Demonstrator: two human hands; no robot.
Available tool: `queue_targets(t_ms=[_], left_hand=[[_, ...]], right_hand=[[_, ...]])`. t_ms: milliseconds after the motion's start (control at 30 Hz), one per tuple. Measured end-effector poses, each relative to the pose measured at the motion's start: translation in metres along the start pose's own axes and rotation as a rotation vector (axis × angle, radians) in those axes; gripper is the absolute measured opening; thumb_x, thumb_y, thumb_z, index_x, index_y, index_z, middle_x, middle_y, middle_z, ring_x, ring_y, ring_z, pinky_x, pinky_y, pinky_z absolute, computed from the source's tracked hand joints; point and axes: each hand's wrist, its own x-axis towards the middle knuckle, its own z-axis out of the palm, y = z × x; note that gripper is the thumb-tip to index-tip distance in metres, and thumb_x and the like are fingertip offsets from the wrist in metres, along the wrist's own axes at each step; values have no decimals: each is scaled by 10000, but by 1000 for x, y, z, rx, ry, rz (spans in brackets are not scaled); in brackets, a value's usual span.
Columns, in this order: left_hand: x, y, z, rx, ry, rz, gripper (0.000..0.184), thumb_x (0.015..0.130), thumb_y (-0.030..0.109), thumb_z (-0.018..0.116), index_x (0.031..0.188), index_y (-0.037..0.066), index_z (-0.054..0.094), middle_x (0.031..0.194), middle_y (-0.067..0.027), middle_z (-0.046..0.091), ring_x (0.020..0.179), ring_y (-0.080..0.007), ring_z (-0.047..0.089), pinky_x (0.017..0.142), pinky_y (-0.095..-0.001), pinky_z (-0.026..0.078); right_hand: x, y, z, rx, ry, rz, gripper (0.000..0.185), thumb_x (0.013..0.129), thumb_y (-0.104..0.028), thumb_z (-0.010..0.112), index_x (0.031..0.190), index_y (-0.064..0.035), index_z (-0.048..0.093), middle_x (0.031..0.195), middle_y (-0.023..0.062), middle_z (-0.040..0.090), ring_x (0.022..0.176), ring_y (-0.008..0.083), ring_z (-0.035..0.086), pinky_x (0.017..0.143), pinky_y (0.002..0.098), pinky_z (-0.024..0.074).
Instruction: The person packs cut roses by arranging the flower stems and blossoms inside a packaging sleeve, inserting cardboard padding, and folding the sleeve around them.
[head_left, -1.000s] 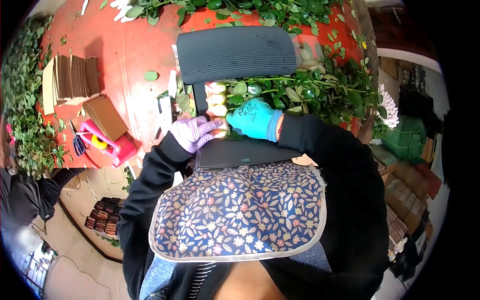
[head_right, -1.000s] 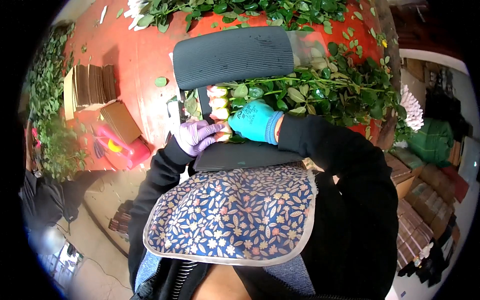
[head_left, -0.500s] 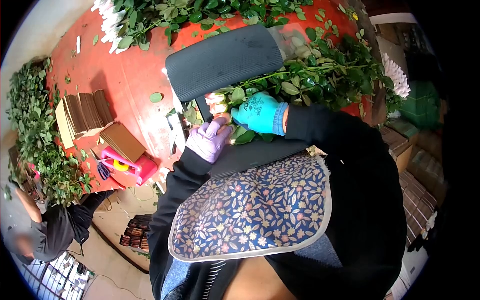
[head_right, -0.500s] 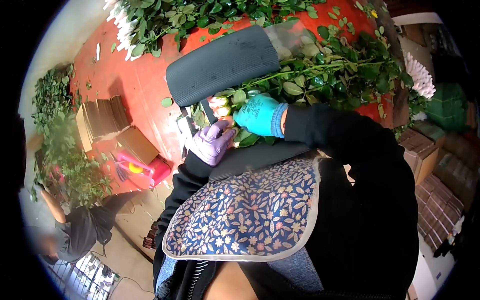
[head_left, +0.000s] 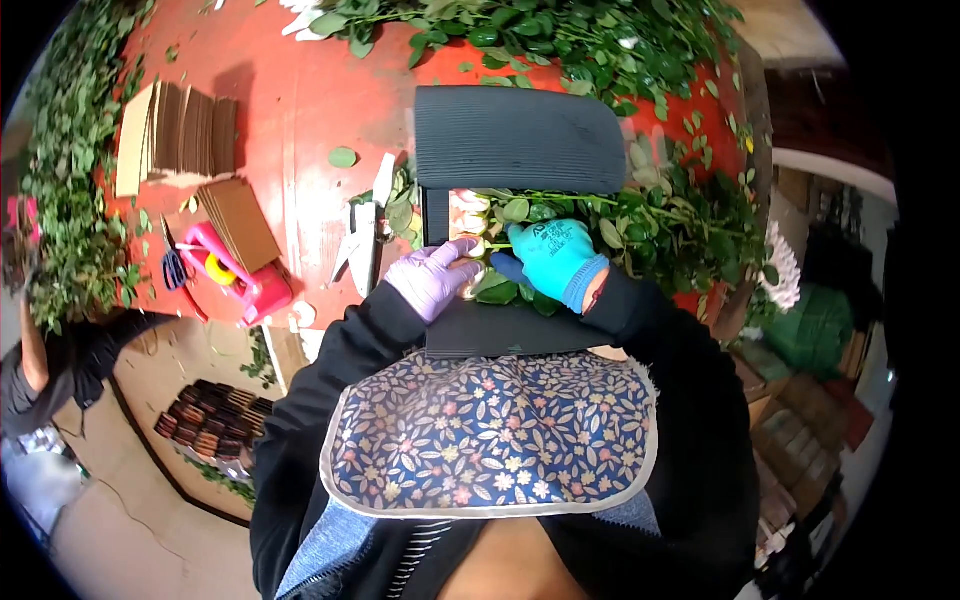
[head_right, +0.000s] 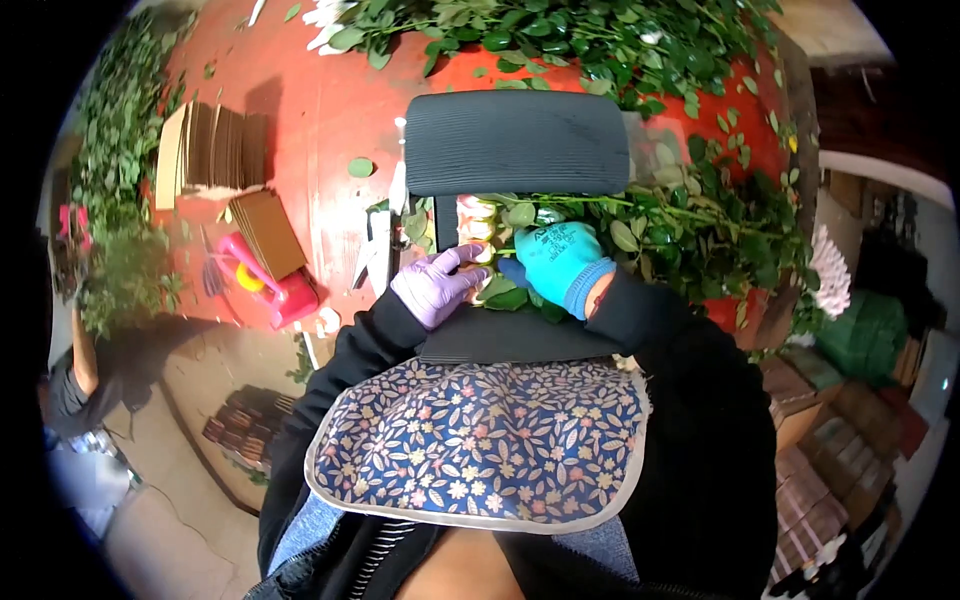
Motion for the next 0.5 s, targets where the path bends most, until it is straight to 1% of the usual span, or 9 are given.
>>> queue_targets(t_ms=[33, 100, 133, 200, 233, 333, 400, 433, 500], left_hand=[[-1, 1, 0, -43, -34, -38, 220, 887, 165, 654, 1103, 171, 698, 1268, -61, 595, 830, -255, 677, 703, -344, 567], [-1, 3, -1, -56, -65, -59, 208, 906, 161, 634, 1105, 164, 693, 1281, -68, 589, 860, -256, 677, 734, -343, 569], [-2, 2, -1, -58, -52, -70, 208, 906, 161, 634, 1105, 164, 693, 1281, -68, 589, 860, -256, 677, 734, -343, 569], [-3, 2, 0, -115, -53, -58, 209, 916, 157, 623, 1114, 160, 688, 1277, -74, 585, 872, -253, 676, 755, -349, 567], [-3, 2, 2, -121, -45, -61, 209, 916, 157, 623, 1114, 160, 688, 1277, -74, 585, 872, -253, 676, 755, -349, 567], [-4, 3, 6, -167, -40, -90, 221, 915, 156, 622, 1128, 158, 682, 1272, -76, 580, 885, -254, 675, 771, -353, 564], [-3, 2, 7, -218, -103, -162, 226, 915, 162, 625, 1134, 158, 681, 1270, -76, 576, 901, -255, 672, 770, -354, 563], [-3, 3, 4, -170, -67, -107, 235, 907, 165, 631, 1137, 160, 681, 1269, -76, 574, 912, -254, 670, 775, -356, 565], [-4, 3, 3, -119, -61, -87, 232, 905, 169, 631, 1132, 162, 681, 1263, -67, 577, 918, -250, 670, 765, -358, 566]], right_hand=[[1, 2, 5, -19, -8, -21, 431, 891, -451, 607, 958, -28, 651, 727, 133, 675, 624, 304, 666, 550, 460, 509], [3, 3, 13, 0, 76, -34, 499, 898, -495, 582, 1040, -20, 639, 685, 125, 664, 606, 314, 659, 541, 462, 501], [3, 1, 13, -12, 71, -46, 499, 898, -495, 582, 1040, -20, 639, 685, 125, 664, 606, 314, 659, 541, 462, 501], [1, -1, 12, 25, 30, 21, 528, 907, -484, 573, 1113, -1, 623, 689, 142, 665, 611, 317, 659, 552, 462, 506], [1, -1, 12, 44, 32, 12, 548, 912, -480, 567, 1148, 13, 617, 691, 152, 666, 616, 323, 660, 560, 468, 508], [1, -3, 11, 79, 39, 18, 557, 909, -478, 569, 1162, 17, 615, 697, 152, 670, 620, 324, 661, 565, 470, 510], [1, -3, 10, 83, 15, 34, 559, 908, -471, 571, 1167, 22, 613, 691, 152, 665, 619, 324, 660, 567, 471, 511], [1, -3, 11, 78, 19, 33, 553, 909, -469, 569, 1167, 19, 615, 692, 148, 666, 619, 322, 659, 566, 471, 510], [1, -3, 11, 77, 25, 37, 548, 910, -466, 568, 1167, 16, 617, 694, 145, 666, 619, 321, 658, 566, 470, 509]])
